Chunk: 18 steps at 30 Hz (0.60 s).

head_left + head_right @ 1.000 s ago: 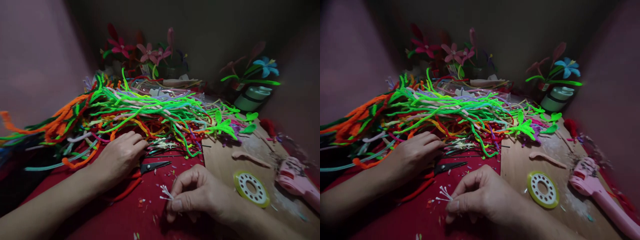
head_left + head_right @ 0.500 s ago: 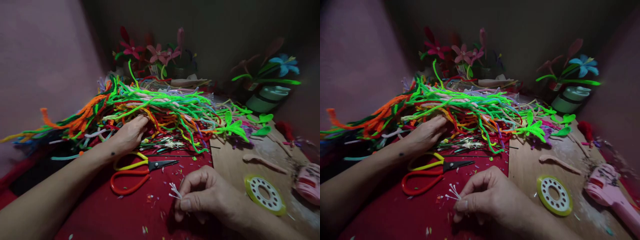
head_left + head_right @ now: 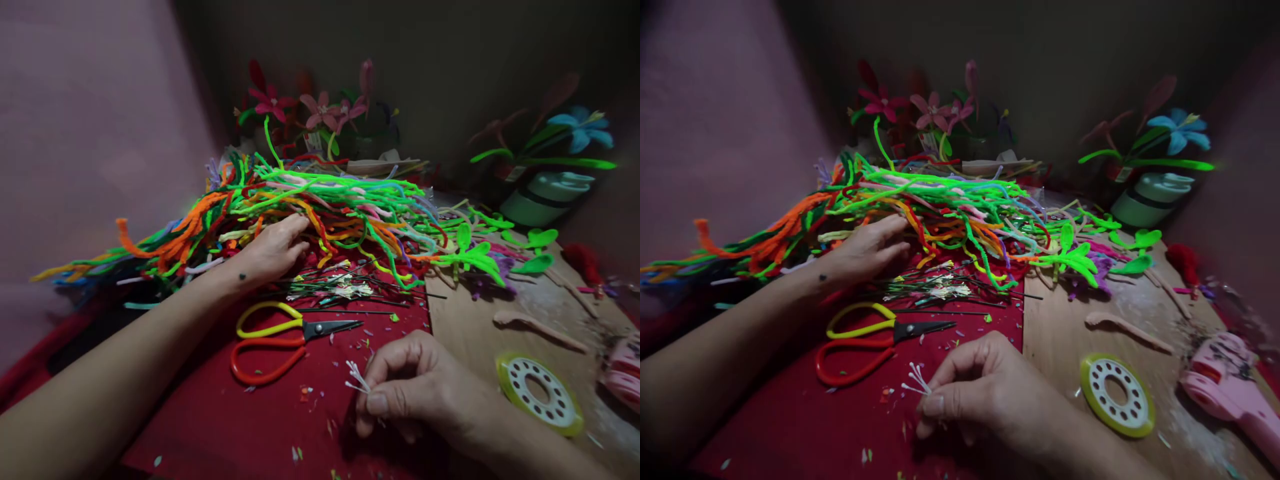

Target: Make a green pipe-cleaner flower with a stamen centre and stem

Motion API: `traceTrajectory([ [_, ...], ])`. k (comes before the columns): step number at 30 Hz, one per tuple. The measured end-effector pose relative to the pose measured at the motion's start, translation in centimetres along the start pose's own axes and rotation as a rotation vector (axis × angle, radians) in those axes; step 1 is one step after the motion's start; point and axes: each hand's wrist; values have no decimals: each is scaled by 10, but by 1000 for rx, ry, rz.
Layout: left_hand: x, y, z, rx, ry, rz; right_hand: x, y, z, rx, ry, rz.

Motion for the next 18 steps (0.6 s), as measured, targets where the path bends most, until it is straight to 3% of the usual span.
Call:
traceTrajectory([
  [7,16,13,3,118,124,-205,0,1,2,-21,7,1],
  [12,21,25,10,18,-16,-396,1,0,3,-20,16,2],
  [18,10,31,14,-66,-117,-416,-1,0,-2,-35,7,13],
])
Point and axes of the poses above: each hand's wrist, its own y-axis away from the middle knuckle, its own x-axis out of the back of the hand, z = x × y, and after that the axes turned 12 degrees about y, right-handed
